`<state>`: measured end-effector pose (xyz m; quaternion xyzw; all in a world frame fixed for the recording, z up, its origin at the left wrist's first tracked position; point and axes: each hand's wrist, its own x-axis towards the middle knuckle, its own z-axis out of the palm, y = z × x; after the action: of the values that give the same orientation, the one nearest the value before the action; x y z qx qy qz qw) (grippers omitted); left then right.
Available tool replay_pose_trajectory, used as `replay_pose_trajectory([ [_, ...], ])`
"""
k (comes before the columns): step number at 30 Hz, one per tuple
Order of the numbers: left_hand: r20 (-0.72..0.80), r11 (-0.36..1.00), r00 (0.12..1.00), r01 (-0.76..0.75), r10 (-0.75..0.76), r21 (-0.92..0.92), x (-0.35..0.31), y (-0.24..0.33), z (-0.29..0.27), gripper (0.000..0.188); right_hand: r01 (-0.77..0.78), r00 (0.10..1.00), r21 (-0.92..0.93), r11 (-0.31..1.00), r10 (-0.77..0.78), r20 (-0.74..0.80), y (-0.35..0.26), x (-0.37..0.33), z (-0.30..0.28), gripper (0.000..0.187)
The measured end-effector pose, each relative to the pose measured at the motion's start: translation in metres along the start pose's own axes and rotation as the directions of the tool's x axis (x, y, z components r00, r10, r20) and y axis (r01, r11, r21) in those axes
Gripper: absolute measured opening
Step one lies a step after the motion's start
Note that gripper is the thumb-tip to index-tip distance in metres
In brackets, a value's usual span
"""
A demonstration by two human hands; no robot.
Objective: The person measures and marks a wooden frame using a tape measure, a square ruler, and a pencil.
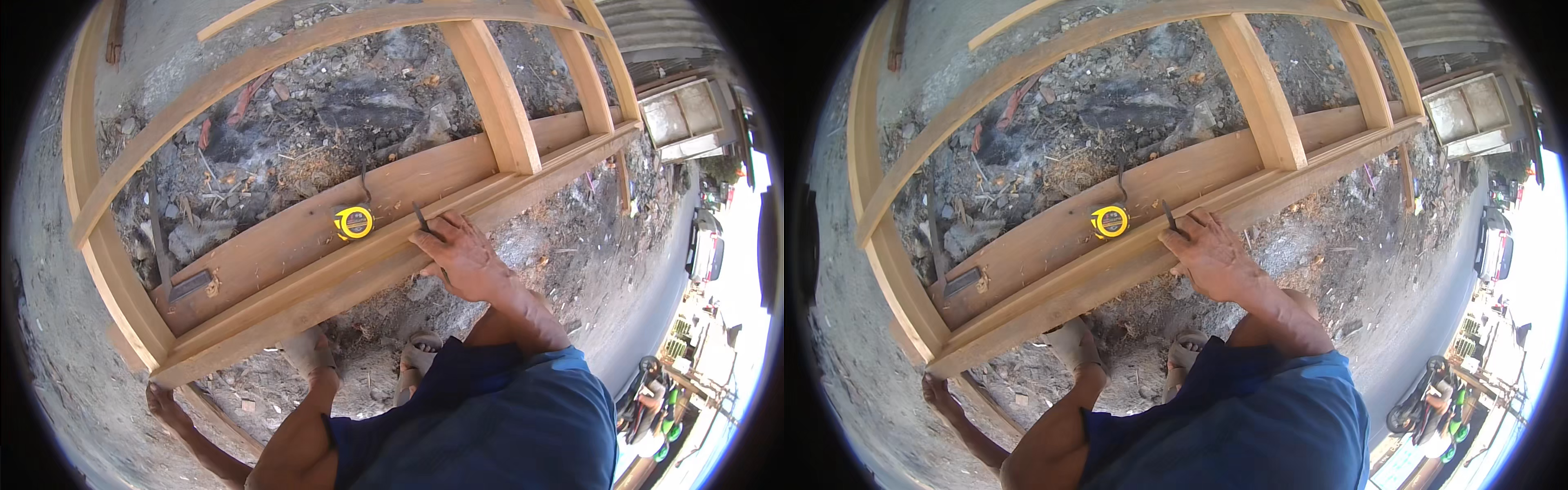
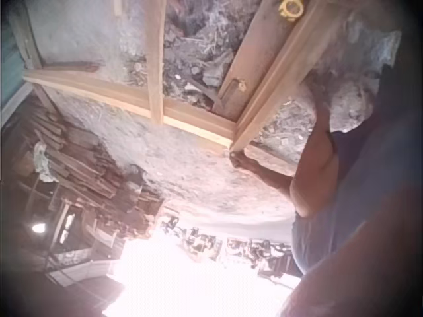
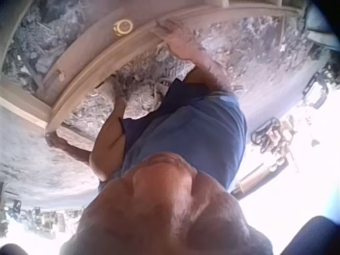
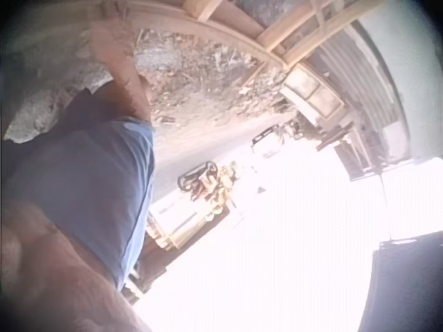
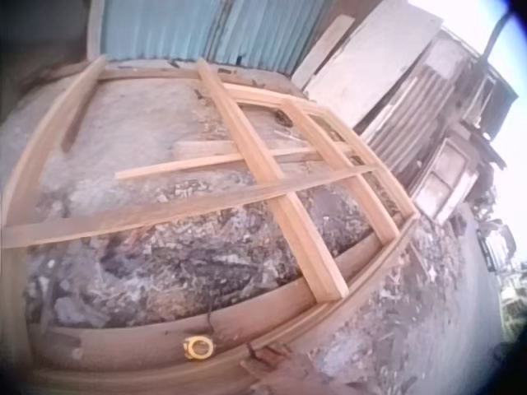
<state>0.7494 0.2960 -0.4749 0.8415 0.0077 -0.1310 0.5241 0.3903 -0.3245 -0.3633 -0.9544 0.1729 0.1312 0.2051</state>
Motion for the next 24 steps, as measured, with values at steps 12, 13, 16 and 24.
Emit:
replay_pose_trajectory([
  [12,-0.047,0.998,0.998,0.042,-0.039,0.051,0.004,0.007,-0.004,0.057,0.04,0.997,-0.029,0.999,-0.038,0.073,-0.001,0.008,-0.002,0.056],
  [13,-0.039,0.998,0.999,0.039,-0.038,0.044,0.003,0.009,-0.002,0.057,0.041,0.996,-0.024,0.999,-0.038,0.086,0.0,0.009,-0.003,0.056],
  [16,-0.026,0.998,0.999,0.031,-0.03,0.05,0.004,0.012,0.001,0.059,0.058,0.994,-0.011,0.998,-0.056,0.089,0.004,0.01,-0.002,0.055],
  [24,-0.055,0.997,0.998,0.02,-0.016,0.068,0.001,0.013,0.002,0.058,0.027,0.987,0.041,0.999,-0.033,0.156,0.009,0.014,0.0,0.058],
])
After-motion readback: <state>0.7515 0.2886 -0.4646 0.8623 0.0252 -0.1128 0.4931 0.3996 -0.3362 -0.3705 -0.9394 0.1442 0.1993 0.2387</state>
